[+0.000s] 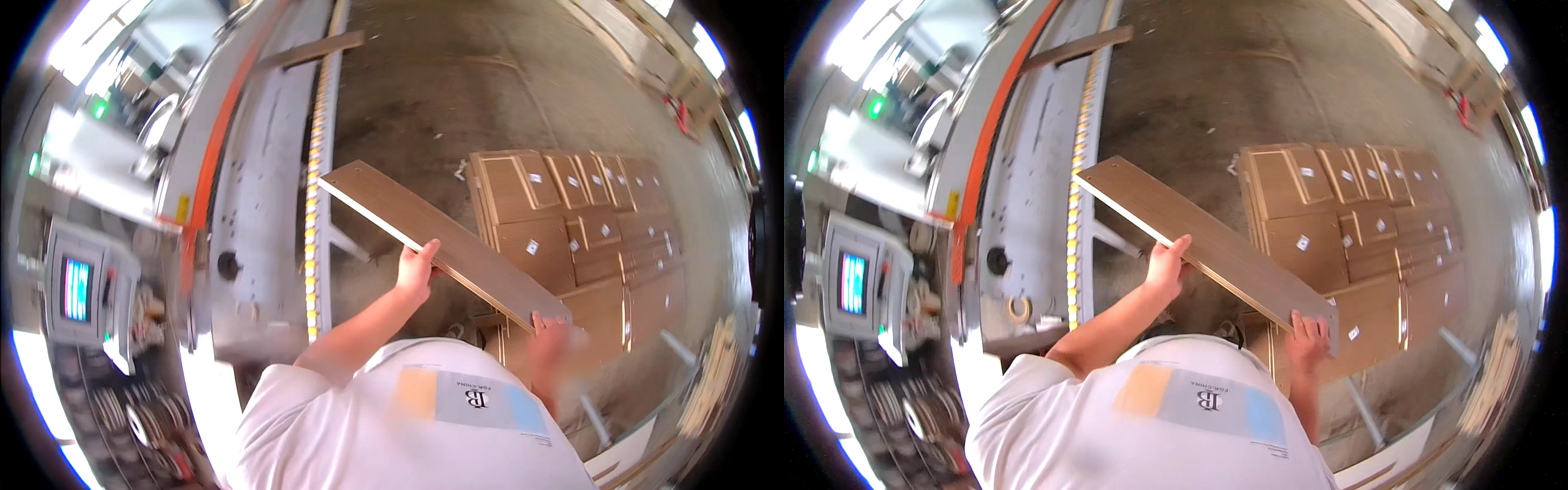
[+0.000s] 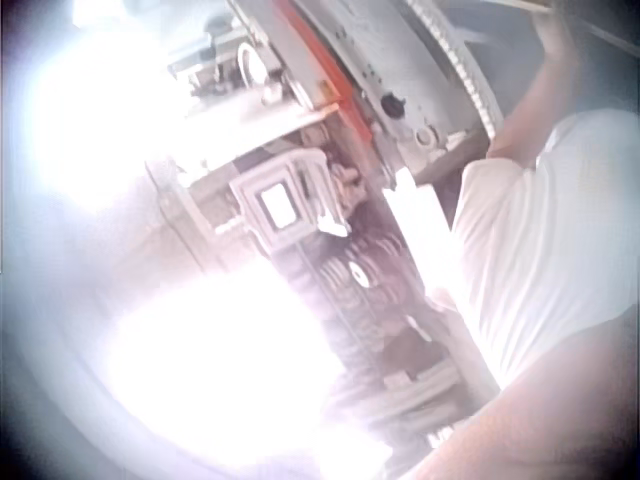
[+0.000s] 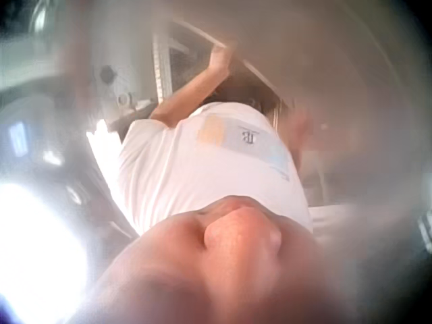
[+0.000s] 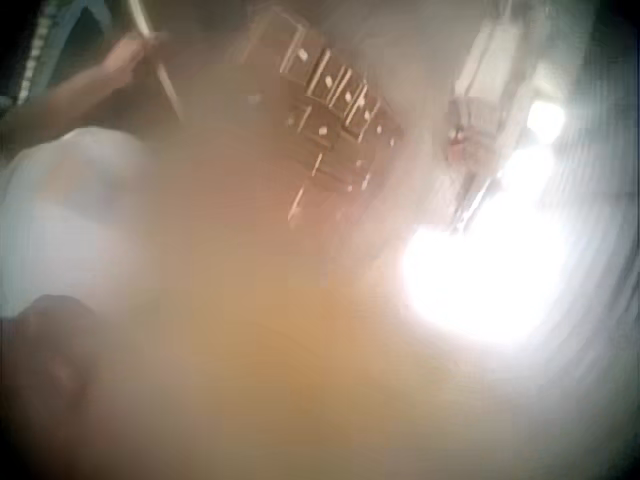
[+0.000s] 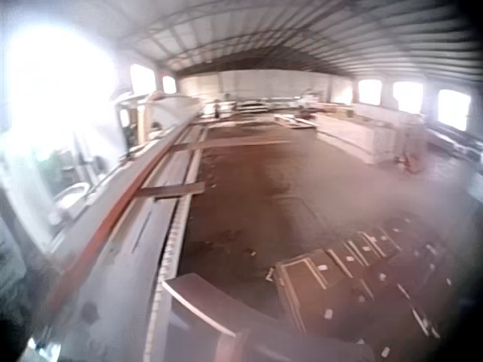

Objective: The person repeatedly picks up flat wooden panels from a stack, places them on a machine table, and then moves them to a different stack. The person handles the panels one at a time, turning them over and repositioning them between two locations.

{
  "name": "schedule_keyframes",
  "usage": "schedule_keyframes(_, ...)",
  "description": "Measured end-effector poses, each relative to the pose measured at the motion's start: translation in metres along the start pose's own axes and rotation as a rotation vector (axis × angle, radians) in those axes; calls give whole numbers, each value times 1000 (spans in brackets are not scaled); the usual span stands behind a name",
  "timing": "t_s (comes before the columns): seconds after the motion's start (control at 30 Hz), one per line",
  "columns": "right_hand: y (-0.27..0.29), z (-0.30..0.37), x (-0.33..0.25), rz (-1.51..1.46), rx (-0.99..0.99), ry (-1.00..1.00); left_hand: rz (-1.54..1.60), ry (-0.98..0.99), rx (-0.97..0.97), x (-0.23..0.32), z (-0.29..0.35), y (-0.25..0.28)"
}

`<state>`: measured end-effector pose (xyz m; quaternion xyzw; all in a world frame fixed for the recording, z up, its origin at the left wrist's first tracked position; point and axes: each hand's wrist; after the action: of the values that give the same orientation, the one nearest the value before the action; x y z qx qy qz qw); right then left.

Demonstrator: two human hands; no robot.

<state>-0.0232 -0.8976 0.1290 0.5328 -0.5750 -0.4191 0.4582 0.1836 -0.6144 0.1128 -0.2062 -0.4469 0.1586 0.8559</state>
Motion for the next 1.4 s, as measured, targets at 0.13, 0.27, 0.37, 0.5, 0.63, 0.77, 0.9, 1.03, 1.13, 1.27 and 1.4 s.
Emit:
schedule_keyframes(0.13, -14, -61, -47, -457, -112, 104, 297, -202, 79, 9, 23, 108)
schedule_keyframes(0.27, -33, -95, -81, -547, -81, -10, 426, -377, 119, 18, 58, 193)
schedule_keyframes(0.37, -86, -102, -87, -841, -177, -129, 447, -469, 178, 29, 84, 250)
schedule_keyframes(0.5, -119, -136, -121, -1154, -844, -190, 534, -534, 265, 28, 99, 330)
schedule_keyframes(0.63, -154, -149, -185, -1209, -1050, -70, 631, -588, 393, 30, 95, 399)
schedule_keyframes(0.77, -170, -155, -249, -1197, -1191, -26, 445, -538, 647, 23, 88, 462)
schedule_keyframes(0.9, -147, -161, -297, -1324, -1315, 17, 193, -425, 910, 48, 104, 459)
schedule_keyframes(1.03, -159, -158, -317, -1243, -1383, 83, 169, -483, 1005, 53, 118, 458)
schedule_keyframes(1.13, -156, -159, -324, -1220, -1377, 73, 230, -571, 966, 54, 115, 464)
schedule_keyframes(1.27, -159, -174, -321, -1216, -1349, 68, 282, -604, 928, 63, 100, 464)
schedule_keyframes(1.4, -161, -206, -327, -1199, -1292, 42, 300, -617, 895, 80, 67, 464)
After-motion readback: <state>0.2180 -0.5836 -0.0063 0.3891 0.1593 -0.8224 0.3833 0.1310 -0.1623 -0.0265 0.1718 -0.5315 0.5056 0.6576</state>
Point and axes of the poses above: each hand's wrist, its own z-axis away from the middle knuckle, its own y-axis out of the back of the hand, x = y × z, and after that the axes turned 6 degrees about -x, right-handed
